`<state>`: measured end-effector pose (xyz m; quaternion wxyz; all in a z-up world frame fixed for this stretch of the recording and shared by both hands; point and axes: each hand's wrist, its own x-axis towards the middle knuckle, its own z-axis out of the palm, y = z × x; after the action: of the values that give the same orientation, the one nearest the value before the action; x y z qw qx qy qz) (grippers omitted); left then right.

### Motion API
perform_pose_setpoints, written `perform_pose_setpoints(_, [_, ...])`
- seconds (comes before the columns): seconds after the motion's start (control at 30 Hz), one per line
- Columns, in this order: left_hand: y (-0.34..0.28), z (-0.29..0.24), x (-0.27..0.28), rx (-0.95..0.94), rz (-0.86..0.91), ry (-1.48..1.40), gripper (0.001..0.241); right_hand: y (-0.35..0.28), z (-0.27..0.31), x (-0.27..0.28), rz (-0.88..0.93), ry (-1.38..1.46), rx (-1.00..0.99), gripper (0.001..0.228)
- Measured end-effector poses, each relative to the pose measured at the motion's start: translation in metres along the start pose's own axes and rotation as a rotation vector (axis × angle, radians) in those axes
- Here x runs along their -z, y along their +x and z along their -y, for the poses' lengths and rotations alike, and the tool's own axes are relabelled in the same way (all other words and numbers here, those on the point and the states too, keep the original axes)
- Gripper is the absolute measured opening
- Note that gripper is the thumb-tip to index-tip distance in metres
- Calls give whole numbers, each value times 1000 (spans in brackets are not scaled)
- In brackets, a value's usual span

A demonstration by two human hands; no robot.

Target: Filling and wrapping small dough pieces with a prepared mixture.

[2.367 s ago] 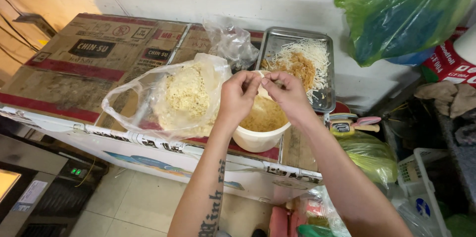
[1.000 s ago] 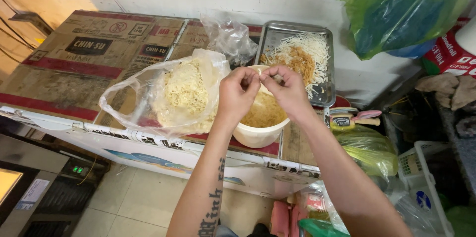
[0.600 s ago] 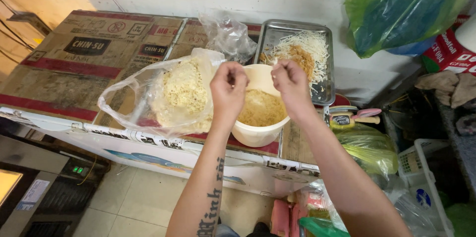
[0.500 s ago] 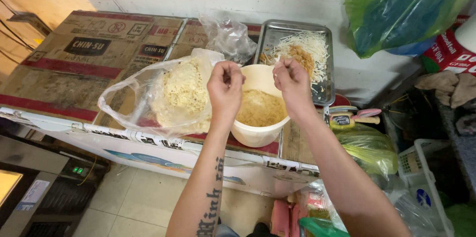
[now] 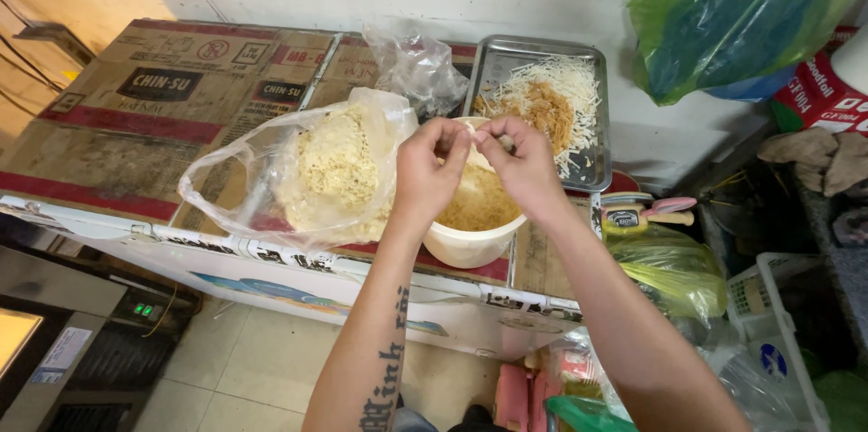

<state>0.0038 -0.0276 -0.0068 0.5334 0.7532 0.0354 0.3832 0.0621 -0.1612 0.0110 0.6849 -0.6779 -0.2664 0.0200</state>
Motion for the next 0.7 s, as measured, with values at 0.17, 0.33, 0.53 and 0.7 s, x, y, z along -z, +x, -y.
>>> perform_pose_setpoints(0.17, [3, -3, 1, 8, -88, -68, 11, 4, -17, 1, -65, 59, -6, 6])
perform_pose_setpoints(0.33, [2, -10, 3, 76, -200, -187, 14, 7, -24, 1, -151, 157, -13, 10])
perform_pose_setpoints(0.53, [4, 9, -3, 78, -185, -214, 19, 9, -28, 2, -179, 239, 4, 10])
perform_pose_setpoints(0.7, [1, -9, -4, -9, 32, 24, 14, 3, -8, 0, -69, 115, 19, 8])
